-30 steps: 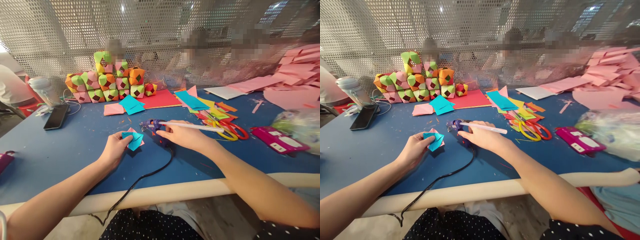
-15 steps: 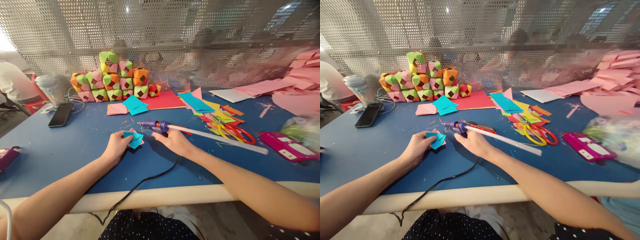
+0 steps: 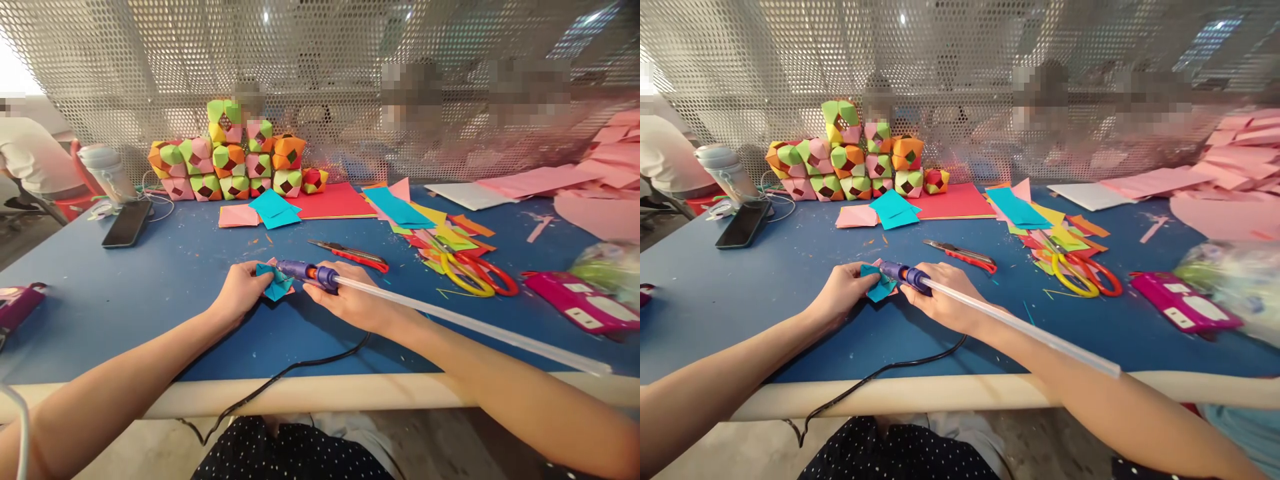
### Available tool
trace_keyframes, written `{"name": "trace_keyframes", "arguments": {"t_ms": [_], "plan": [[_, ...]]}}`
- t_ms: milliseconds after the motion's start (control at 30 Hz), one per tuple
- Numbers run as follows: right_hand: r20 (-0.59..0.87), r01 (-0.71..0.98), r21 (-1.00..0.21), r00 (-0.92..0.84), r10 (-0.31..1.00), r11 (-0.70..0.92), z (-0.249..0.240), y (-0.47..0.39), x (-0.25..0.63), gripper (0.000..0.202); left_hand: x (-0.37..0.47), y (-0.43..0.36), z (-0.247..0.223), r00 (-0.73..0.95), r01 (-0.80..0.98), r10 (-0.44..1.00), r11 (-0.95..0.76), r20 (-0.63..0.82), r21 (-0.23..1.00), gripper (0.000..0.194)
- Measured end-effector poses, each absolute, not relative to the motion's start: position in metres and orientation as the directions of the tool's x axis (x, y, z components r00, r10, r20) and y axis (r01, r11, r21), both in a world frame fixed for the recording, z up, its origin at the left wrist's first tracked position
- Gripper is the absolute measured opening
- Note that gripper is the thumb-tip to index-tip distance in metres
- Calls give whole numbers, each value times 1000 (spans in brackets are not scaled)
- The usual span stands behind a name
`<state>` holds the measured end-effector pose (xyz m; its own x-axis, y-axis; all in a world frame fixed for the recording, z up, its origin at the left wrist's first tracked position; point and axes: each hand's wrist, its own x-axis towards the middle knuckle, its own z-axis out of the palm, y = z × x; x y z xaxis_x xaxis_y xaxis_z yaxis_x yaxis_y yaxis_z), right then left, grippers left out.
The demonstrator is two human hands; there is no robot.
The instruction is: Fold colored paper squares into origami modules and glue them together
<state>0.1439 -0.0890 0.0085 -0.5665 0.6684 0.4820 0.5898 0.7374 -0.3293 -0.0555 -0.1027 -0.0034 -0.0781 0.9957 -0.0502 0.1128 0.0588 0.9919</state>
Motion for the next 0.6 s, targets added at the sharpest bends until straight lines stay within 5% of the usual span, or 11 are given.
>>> {"name": "trace_keyframes", "arguments": {"t_ms": [600], "plan": [[546, 639, -140, -588, 597, 757, 7, -90, 145, 23, -57, -103, -6, -71, 168, 997, 41, -30, 985, 9]]}}
